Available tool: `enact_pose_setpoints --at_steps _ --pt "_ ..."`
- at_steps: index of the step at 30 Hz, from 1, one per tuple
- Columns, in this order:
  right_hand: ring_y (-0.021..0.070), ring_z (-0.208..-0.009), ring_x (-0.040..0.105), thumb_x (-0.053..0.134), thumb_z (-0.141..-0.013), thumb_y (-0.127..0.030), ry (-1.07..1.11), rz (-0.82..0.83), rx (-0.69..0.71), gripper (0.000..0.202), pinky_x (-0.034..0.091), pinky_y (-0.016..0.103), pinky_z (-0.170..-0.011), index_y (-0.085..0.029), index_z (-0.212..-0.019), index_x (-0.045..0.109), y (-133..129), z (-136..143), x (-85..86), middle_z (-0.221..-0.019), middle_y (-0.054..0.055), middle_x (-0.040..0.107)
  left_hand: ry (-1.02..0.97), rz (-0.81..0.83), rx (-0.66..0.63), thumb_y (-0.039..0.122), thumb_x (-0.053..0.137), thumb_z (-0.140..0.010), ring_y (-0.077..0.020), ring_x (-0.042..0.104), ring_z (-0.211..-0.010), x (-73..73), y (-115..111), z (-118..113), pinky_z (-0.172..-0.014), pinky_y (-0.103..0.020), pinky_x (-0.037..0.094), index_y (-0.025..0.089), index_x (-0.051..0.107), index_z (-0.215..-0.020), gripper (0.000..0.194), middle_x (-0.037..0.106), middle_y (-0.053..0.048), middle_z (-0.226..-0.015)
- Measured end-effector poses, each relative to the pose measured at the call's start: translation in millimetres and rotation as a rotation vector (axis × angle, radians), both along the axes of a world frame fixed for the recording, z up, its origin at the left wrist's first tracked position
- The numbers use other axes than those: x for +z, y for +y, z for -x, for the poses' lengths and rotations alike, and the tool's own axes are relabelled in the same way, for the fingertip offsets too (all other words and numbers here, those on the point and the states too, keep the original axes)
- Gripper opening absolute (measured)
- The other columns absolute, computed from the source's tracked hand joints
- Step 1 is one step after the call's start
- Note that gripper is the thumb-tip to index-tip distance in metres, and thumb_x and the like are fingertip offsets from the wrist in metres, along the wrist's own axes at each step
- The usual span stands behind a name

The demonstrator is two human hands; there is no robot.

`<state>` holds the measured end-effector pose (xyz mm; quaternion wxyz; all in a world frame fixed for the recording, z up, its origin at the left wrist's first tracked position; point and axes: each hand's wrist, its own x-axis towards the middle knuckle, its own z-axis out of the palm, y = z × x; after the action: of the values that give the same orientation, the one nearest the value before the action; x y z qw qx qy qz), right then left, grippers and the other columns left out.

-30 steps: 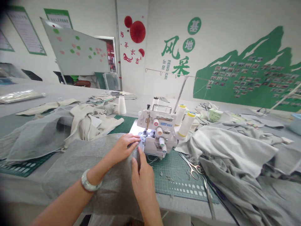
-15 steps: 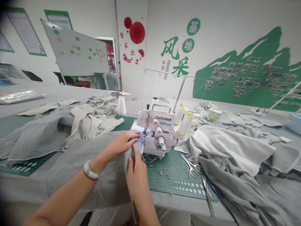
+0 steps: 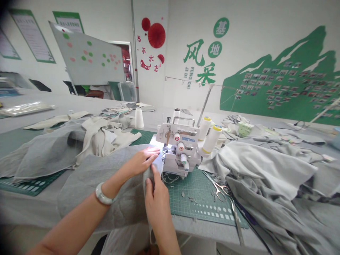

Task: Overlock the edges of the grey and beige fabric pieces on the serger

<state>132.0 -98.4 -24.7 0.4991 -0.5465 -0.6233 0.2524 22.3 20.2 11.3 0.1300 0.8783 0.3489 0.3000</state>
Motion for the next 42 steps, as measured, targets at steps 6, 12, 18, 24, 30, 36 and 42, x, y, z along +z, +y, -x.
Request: enact_pose_setpoints --at_steps 6,12,18,24,30,36,42 --pt "0.0218 -0.132 0.047 0.044 -0.094 -0.028 0.021 -0.019 -0.066 0.048 0.038 0.039 -0.109 -0.015 -0.140 0.047 -9.0 2.3 -12.6 -0.143 0.012 0.051 -0.022 -0.018 0.028 0.025 0.048 -0.093 -0.0241 0.055 -0.122 0.6 -2.0 4.4 -0.111 -0.043 0.036 0.014 0.068 -0.114 0.031 0.063 -0.011 -0.127" --pt "0.0225 -0.133 0.045 0.053 -0.088 -0.022 0.079 -0.010 -0.017 0.053 0.033 0.041 -0.113 -0.018 -0.141 0.046 -13.0 3.1 -19.2 -0.143 0.010 0.051 -0.100 -0.051 0.142 0.030 0.045 -0.096 -0.0241 0.055 -0.119 -6.1 -35.1 16.0 -0.105 -0.044 0.041 0.016 0.066 -0.114 0.032 0.063 -0.012 -0.125" --pt "0.0193 -0.133 0.046 0.051 -0.086 -0.014 0.231 0.008 0.061 0.050 0.034 0.036 -0.113 -0.018 -0.136 0.052 -13.7 15.7 -19.4 -0.141 0.008 0.053 0.091 0.038 0.127 0.017 0.039 -0.095 -0.0237 0.042 -0.135 -8.9 -28.2 19.6 -0.114 -0.053 0.026 0.020 0.058 -0.128 0.039 0.051 -0.009 -0.142" --pt "0.0197 -0.131 0.047 0.048 -0.086 -0.014 0.261 -0.016 0.044 0.048 0.034 0.037 -0.112 -0.019 -0.133 0.054 -12.7 20.1 -22.9 -0.138 0.008 0.055 0.225 0.035 0.157 0.009 0.036 -0.091 -0.0227 0.041 -0.136 3.8 -18.8 14.7 -0.116 -0.054 0.021 0.019 0.058 -0.128 0.045 0.050 -0.008 -0.143" --pt "0.0200 -0.129 0.049 0.048 -0.087 -0.017 0.258 0.009 0.029 0.045 0.037 0.036 -0.110 -0.017 -0.133 0.053 -12.9 16.3 -30.9 -0.137 0.009 0.056 0.136 -0.089 0.044 0.025 0.043 -0.096 -0.0221 0.052 -0.125 2.6 -27.1 3.5 -0.113 -0.045 0.031 0.018 0.064 -0.120 0.032 0.061 -0.008 -0.131" --pt "0.0205 -0.131 0.046 0.047 -0.089 -0.020 0.235 -0.002 0.005 0.045 0.035 0.038 -0.112 -0.017 -0.134 0.052 -16.4 10.8 -31.6 -0.139 0.009 0.054 0.054 -0.037 0.018 0.025 0.045 -0.096 -0.0216 0.052 -0.126 -6.8 -17.0 0.5 -0.113 -0.046 0.031 0.020 0.063 -0.123 0.033 0.060 -0.007 -0.132" --pt "0.0227 -0.130 0.048 0.048 -0.089 -0.023 0.224 0.015 -0.047 0.045 0.036 0.041 -0.111 -0.017 -0.133 0.053 -23.0 7.5 -29.8 -0.138 0.010 0.055 0.116 -0.045 0.025 0.028 0.048 -0.095 -0.0247 0.050 -0.128 -5.1 -14.0 -1.0 -0.113 -0.048 0.030 0.015 0.059 -0.128 0.037 0.056 -0.011 -0.136"
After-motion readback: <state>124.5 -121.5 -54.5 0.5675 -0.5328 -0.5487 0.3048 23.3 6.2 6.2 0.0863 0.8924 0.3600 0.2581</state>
